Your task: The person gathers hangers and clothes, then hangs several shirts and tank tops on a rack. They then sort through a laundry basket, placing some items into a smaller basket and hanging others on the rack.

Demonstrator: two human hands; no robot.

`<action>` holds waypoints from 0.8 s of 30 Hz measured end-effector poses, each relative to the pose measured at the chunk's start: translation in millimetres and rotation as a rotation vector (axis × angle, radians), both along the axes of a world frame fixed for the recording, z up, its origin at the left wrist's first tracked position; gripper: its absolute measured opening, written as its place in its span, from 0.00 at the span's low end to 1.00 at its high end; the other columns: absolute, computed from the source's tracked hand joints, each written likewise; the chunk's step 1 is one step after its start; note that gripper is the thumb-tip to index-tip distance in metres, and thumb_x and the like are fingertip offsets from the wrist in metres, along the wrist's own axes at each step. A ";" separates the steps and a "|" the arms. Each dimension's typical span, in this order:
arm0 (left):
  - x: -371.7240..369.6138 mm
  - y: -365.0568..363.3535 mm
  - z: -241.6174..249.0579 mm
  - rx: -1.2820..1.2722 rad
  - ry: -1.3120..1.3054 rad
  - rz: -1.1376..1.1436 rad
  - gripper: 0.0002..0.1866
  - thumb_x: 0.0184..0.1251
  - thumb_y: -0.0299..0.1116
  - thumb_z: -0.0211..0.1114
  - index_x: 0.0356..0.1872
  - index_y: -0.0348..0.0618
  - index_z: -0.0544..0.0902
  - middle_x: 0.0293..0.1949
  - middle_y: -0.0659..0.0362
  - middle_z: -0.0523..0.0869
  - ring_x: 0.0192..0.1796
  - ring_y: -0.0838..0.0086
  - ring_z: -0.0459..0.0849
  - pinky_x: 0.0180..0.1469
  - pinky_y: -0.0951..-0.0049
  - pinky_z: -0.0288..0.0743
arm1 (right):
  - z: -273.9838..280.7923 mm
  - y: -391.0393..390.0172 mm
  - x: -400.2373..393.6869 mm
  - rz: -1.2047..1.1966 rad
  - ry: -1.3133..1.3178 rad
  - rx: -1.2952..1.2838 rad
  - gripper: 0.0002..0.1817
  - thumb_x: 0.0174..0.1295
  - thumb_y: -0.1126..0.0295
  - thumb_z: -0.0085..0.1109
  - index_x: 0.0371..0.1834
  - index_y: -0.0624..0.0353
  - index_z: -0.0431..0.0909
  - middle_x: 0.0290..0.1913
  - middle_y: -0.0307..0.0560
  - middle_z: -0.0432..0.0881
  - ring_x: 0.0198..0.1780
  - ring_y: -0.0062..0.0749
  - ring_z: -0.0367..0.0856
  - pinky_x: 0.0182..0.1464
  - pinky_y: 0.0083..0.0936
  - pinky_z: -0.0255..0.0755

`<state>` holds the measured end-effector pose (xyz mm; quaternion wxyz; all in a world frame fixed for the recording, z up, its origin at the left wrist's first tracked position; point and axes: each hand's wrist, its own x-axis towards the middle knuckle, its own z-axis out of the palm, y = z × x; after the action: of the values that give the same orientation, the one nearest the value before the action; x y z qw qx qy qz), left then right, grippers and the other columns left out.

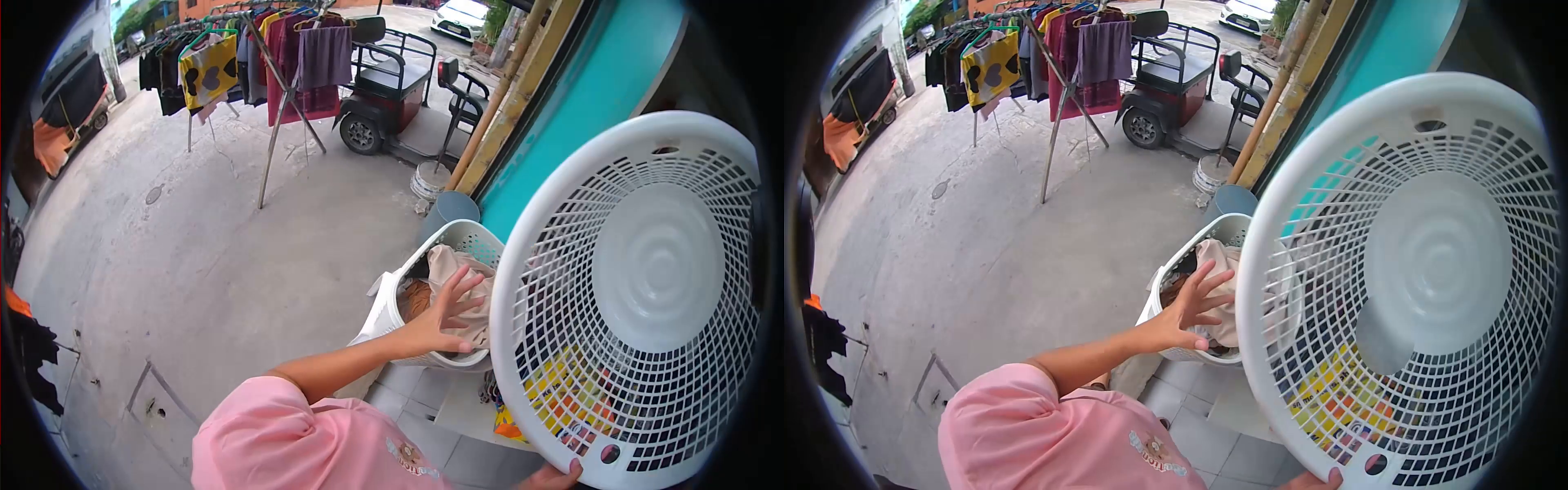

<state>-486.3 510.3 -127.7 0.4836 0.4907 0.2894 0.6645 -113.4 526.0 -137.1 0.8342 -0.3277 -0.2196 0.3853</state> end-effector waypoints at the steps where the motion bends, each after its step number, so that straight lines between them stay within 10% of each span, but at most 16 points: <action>1: -13.2 -15.8 -2.0 0.023 -0.106 0.054 0.61 0.43 0.39 0.73 0.68 0.57 0.30 0.69 0.50 0.41 0.69 0.54 0.50 0.63 0.49 0.56 | 6.8 9.6 -27.1 0.173 -0.103 -0.083 0.24 0.45 0.71 0.49 0.50 0.60 0.68 0.52 0.54 0.71 0.52 0.44 0.70 0.54 0.40 0.64; 3: -35.8 -52.4 -8.0 -0.006 -0.162 0.276 0.57 0.44 0.30 0.70 0.68 0.57 0.35 0.69 0.49 0.46 0.68 0.56 0.56 0.63 0.50 0.59 | 8.1 36.0 -76.7 0.402 -0.294 -0.135 0.38 0.45 0.67 0.46 0.66 0.55 0.54 0.61 0.54 0.64 0.61 0.44 0.64 0.59 0.41 0.61; 9: -76.0 -203.6 -44.0 -0.346 -0.657 0.778 0.47 0.47 0.23 0.61 0.68 0.58 0.45 0.62 0.45 0.62 0.58 0.54 0.72 0.50 0.53 0.75 | 9.6 32.9 -231.7 1.145 -0.434 -0.086 0.44 0.35 0.77 0.47 0.67 0.60 0.52 0.61 0.56 0.63 0.60 0.48 0.65 0.52 0.38 0.68; 14: -51.3 -276.4 -88.5 -0.355 -0.898 1.089 0.44 0.43 0.16 0.53 0.67 0.55 0.50 0.58 0.44 0.68 0.58 0.51 0.71 0.55 0.50 0.71 | -38.7 39.9 -311.7 1.639 -0.703 0.123 0.34 0.58 0.70 0.48 0.68 0.60 0.47 0.62 0.56 0.63 0.64 0.40 0.61 0.63 0.37 0.55; 17: -60.9 -284.1 -134.0 -0.393 -1.105 1.213 0.41 0.45 0.15 0.52 0.65 0.53 0.54 0.57 0.44 0.68 0.57 0.50 0.72 0.57 0.50 0.70 | -72.2 39.9 -335.0 1.499 -1.158 0.287 0.35 0.60 0.63 0.51 0.68 0.60 0.47 0.63 0.59 0.62 0.66 0.44 0.58 0.66 0.36 0.49; 19: -80.3 -291.3 -180.2 -0.420 -1.254 1.219 0.37 0.46 0.15 0.52 0.62 0.52 0.56 0.57 0.44 0.67 0.57 0.49 0.71 0.58 0.50 0.70 | -120.0 49.0 -334.2 0.746 -2.093 0.566 0.36 0.58 0.60 0.53 0.67 0.61 0.49 0.63 0.59 0.62 0.65 0.49 0.59 0.63 0.36 0.54; 24: -149.0 -275.9 -300.9 -0.571 -1.417 1.284 0.24 0.50 0.17 0.50 0.52 0.35 0.62 0.49 0.46 0.72 0.53 0.53 0.74 0.53 0.52 0.75 | -155.7 53.7 -328.9 0.788 -2.093 0.403 0.33 0.56 0.60 0.54 0.64 0.59 0.56 0.59 0.60 0.67 0.57 0.53 0.68 0.56 0.39 0.63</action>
<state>-635.3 234.4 -428.5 0.1935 -0.4032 0.2933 0.8449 -442.3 579.7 -292.7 0.0994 -0.2565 -0.9545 0.1154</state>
